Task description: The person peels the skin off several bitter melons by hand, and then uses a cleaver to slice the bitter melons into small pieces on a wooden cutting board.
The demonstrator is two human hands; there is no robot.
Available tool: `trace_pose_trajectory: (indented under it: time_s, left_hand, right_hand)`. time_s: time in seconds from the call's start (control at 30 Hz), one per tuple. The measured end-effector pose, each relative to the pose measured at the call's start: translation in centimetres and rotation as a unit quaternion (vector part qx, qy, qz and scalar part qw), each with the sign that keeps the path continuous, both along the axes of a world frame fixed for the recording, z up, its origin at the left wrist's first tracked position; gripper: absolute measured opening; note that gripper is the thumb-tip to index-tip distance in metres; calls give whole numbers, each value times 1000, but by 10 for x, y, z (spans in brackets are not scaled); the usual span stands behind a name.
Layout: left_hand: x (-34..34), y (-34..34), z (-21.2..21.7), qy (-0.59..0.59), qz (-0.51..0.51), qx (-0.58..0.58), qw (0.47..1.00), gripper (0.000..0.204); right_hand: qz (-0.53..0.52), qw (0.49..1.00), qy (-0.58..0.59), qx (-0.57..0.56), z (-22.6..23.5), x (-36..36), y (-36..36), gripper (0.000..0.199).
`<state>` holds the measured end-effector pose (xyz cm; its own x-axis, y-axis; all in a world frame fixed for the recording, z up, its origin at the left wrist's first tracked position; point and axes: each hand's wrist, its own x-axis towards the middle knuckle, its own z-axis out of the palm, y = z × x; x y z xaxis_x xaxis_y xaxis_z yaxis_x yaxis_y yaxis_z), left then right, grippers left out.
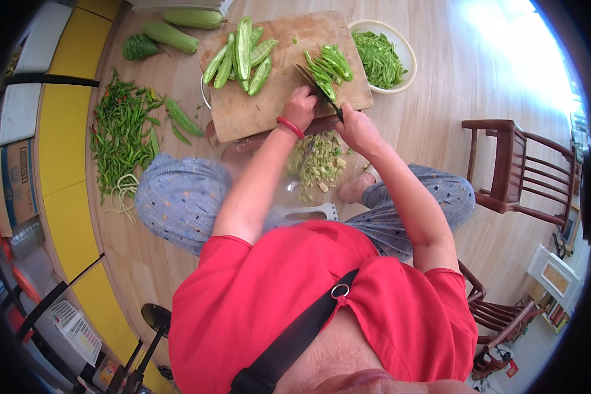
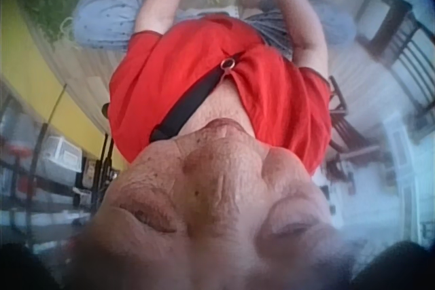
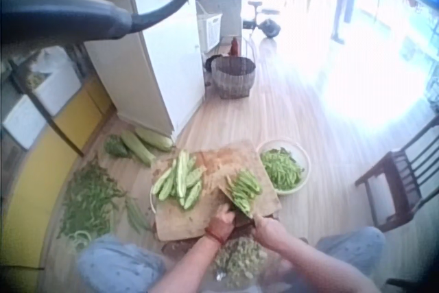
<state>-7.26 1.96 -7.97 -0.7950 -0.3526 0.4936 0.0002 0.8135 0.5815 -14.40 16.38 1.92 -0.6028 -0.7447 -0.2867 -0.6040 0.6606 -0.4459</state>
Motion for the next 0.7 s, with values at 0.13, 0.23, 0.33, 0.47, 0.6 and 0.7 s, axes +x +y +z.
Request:
trace_pose_trajectory:
  time_s: [0.13,0.23,0.33,0.47,0.6,0.7]
  left_hand:
    - [0,-1,5,60,-12,50,997,9]
    - [2,0,6,44,-1,13,999,9]
    - [0,-2,-1,24,6,-13,1000,10]
    - [-3,0,-1,47,9,2,999,10]
    - [1,0,1,55,11,10,998,8]
    - [3,-3,-4,-7,14,-28,999,7]
  right_hand:
    - [16,1000,-16,-2,11,6,1,22]
    - [19,1000,-5,-1,0,6,-1,22]
    - [15,1000,-2,-7,1,6,-5,23]
    - [12,1000,-23,-8,10,4,-2,23]
    - [8,999,-35,-1,12,10,2,24]
    - [12,1000,-22,-6,0,9,0,25]
